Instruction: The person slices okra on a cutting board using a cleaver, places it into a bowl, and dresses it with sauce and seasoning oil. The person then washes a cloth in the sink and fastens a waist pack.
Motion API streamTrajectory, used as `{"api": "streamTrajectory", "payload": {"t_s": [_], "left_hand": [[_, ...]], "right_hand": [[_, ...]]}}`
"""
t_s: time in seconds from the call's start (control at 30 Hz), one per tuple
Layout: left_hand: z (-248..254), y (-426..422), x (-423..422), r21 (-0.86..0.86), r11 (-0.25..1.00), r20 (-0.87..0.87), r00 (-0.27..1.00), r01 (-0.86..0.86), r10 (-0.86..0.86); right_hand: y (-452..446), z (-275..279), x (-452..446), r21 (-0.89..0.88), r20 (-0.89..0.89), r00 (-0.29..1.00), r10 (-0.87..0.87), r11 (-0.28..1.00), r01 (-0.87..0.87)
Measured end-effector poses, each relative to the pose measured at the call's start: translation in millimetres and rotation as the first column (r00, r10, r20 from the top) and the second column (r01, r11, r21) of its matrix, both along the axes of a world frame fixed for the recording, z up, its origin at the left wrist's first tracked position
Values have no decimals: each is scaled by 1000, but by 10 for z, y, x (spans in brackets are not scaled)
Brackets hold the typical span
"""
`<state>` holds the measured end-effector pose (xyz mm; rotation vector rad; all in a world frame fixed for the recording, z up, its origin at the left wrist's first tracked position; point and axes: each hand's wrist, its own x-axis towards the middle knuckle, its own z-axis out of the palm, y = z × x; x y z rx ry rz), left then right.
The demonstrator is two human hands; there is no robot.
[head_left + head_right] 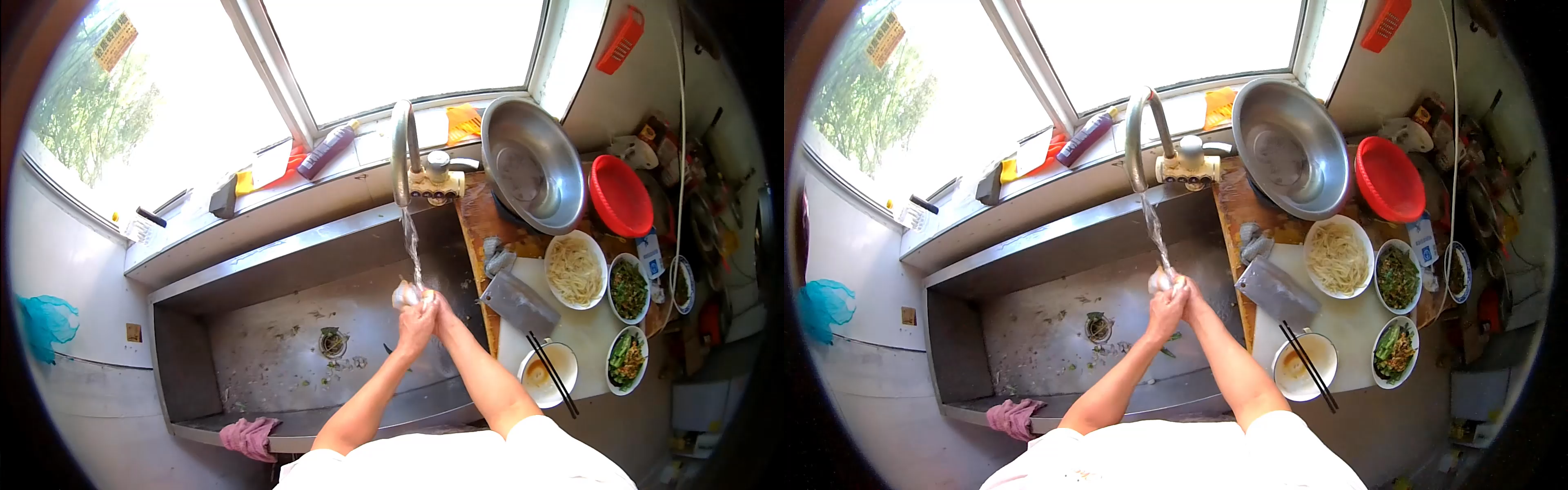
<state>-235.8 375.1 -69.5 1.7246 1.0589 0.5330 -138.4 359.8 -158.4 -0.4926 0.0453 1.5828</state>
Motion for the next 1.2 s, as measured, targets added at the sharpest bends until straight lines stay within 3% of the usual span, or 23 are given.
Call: {"api": "streamTrajectory", "payload": {"t_s": [0.03, 0.13, 0.23, 0.27, 0.3, 0.33, 0.37, 0.4, 0.43, 0.5, 0.53, 0.6, 0.63, 0.67, 0.73, 0.8, 0.9, 0.97, 1.0, 1.07, 1.1, 1.2], "left_hand": [[41, -77, 15, -46, 998, 30, 999, -34, 35], [41, -16, 72, 326, 945, -122, 992, 30, 10], [-214, 384, 104, 477, 814, -431, 896, 330, -110], [-340, 493, 136, 196, 976, -282, 959, 98, -40], [-490, 577, 161, -150, 983, -171, 982, -106, 79], [-662, 622, 164, -449, 891, 144, 979, -67, 146], [-461, 598, 146, -694, 717, 338, 910, 68, 241], [-330, 599, 87, -773, 611, 383, 894, 172, 233], [-255, 613, 24, -828, 490, 425, 875, 272, 233], [-203, 619, -56, -668, 663, 479, 877, 338, 36], [-157, 630, -82, -581, 728, 454, 887, 364, -82], [-202, 615, -108, -456, 771, 434, 867, 445, -244], [-145, 594, -111, -519, 739, 448, 873, 429, -192], [-16, 570, -109, -578, 706, 458, 879, 410, -136], [-96, 542, -159, -670, 615, 562, 825, 415, 56], [-412, 524, -166, -668, 689, 521, 838, 283, 161], [-447, 502, -145, -665, 728, 464, 855, 166, 230], [-609, 492, -150, -654, 751, 411, 876, 90, 254], [-641, 498, -151, -714, 699, 358, 882, 47, 307], [-695, 522, -152, -813, 580, 240, 885, -40, 398], [-754, 505, -170, -787, 612, 213, 897, -78, 388], [-832, 451, -114, -711, 686, 155, 917, -155, 368]], "right_hand": [[1, -27, -15, -54, 20, 999, -30, 998, 31], [38, -20, -87, -223, 144, 980, -136, 961, 166], [51, 474, -273, -382, 512, 822, -248, 792, 476], [58, 540, -276, -393, 550, 813, -190, 800, 453], [42, 584, -229, -369, 525, 830, -189, 828, 422], [10, 607, -204, -351, 492, 850, -186, 852, 389], [-25, 602, -186, -327, 458, 869, -185, 874, 358], [-91, 471, -115, -217, 305, 936, -176, 944, 248], [-146, 495, -79, -192, 263, 957, -126, 965, 179], [-252, 614, -37, -126, 177, 984, -26, 991, 49], [-353, 632, -2, -181, 148, 980, 129, 978, -102], [-427, 680, -68, -134, 207, 958, 198, 976, -173], [-438, 731, -83, -111, 240, 942, 236, 970, -215], [-414, 789, -64, -153, 147, 938, 314, 944, -292], [-396, 719, -128, -252, 323, 886, 333, 933, -259], [-341, 745, -183, -331, 450, 805, 386, 910, -252], [-282, 784, -260, -444, 565, 687, 457, 870, -214], [-228, 5, -473, -227, 924, 311, 223, 974, -25], [-201, -268, -547, -79, 995, 69, 77, 997, 20], [-221, 411, -550, -416, 904, -59, 424, 902, 111], [-246, 658, -572, -565, 805, -105, 584, 808, 168], [-265, 633, -527, -588, 761, -229, 607, 795, 149]]}}
